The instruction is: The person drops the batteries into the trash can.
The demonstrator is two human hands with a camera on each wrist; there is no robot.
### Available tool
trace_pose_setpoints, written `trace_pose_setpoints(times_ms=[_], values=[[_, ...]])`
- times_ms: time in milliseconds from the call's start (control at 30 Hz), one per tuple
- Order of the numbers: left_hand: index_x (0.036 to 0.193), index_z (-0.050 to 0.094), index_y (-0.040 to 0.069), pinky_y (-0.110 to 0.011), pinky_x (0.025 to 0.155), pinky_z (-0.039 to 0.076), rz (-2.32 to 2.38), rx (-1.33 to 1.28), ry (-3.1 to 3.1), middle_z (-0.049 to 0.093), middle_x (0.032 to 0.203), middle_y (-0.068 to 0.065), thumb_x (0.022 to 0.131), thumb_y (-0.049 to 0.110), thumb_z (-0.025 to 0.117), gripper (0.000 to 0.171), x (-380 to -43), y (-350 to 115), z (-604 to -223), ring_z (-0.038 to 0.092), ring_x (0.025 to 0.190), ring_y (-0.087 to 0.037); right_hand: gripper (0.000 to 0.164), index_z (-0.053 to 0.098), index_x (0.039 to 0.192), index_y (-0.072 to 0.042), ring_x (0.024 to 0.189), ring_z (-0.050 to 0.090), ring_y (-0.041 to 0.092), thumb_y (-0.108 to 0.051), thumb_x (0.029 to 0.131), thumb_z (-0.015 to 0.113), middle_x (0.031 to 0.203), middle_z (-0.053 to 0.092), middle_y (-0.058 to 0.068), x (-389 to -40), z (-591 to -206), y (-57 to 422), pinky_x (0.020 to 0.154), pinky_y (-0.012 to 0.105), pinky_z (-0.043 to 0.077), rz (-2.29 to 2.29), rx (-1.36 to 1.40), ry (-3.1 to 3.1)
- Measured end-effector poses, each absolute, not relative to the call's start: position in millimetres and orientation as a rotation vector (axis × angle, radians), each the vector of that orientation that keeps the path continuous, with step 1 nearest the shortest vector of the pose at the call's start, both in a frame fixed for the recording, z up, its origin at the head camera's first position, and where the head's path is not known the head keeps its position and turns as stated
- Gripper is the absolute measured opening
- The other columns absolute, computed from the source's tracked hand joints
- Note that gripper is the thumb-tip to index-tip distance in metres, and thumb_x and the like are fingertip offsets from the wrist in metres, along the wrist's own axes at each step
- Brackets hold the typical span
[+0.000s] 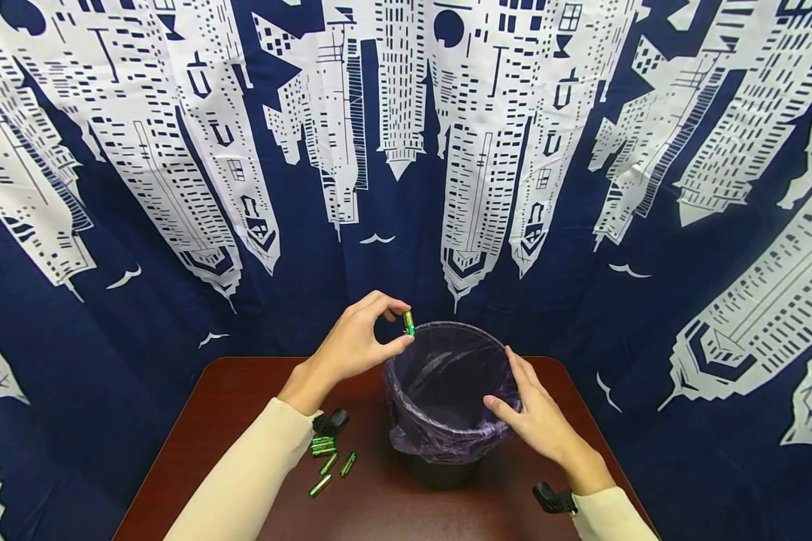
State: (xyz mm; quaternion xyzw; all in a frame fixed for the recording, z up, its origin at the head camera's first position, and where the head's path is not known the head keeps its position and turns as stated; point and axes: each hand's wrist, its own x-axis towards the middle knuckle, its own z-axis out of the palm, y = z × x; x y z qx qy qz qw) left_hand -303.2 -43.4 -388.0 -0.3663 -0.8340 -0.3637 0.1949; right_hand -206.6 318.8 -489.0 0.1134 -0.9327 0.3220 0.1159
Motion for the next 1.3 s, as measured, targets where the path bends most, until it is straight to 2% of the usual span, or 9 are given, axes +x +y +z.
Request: trace_pose_setpoints(times_ms=[233, 667, 1000, 1300], values=[[0.138, 0.078, 0.015, -0.041, 0.103, 0.067, -1.017, -1.046, -2.372, 0.078, 0.13, -0.003, 0.097, 0.027, 0.097, 0.047, -308.4, -32.3, -378.1, 0.075, 0.116, -0.022, 0.105, 0.015, 0.188, -0.012, 0.17, 0.038, 0.062, -0.052, 0.11, 0.073, 0.19, 0.026, 0.026, -207.4, -489.7, 319.4, 0.127, 0.089, 0.036, 0.952, 0.341, -2.729], [0.141, 0.078, 0.013, -0.042, 0.103, 0.066, -1.011, -1.103, -2.404, 0.078, 0.132, -0.008, 0.098, 0.028, 0.096, 0.049, -314.6, -5.2, -363.7, 0.075, 0.117, -0.023, 0.105, 0.015, 0.188, -0.01, 0.17, 0.037, 0.061, -0.051, 0.11, 0.073, 0.19, 0.026, 0.027, -208.0, -485.0, 319.4, 0.128, 0.09, 0.035, 0.96, 0.342, -2.725], [0.142, 0.078, 0.012, -0.043, 0.103, 0.067, -0.998, -1.112, -2.409, 0.077, 0.13, -0.004, 0.098, 0.029, 0.097, 0.051, -311.9, 1.5, -367.7, 0.077, 0.117, -0.024, 0.105, 0.015, 0.188, -0.01, 0.17, 0.038, 0.06, -0.052, 0.11, 0.072, 0.19, 0.026, 0.026, -208.1, -488.8, 319.7, 0.128, 0.089, 0.036, 0.971, 0.337, -2.73], [0.148, 0.076, 0.017, -0.045, 0.109, 0.066, -0.977, -1.081, -2.461, 0.078, 0.139, -0.004, 0.099, 0.037, 0.096, 0.057, -311.3, -1.9, -372.1, 0.076, 0.127, -0.024, 0.104, 0.016, 0.187, -0.009, 0.17, 0.039, 0.06, -0.049, 0.11, 0.072, 0.189, 0.027, 0.026, -207.1, -489.6, 319.6, 0.128, 0.089, 0.036, 0.977, 0.347, -2.718]])
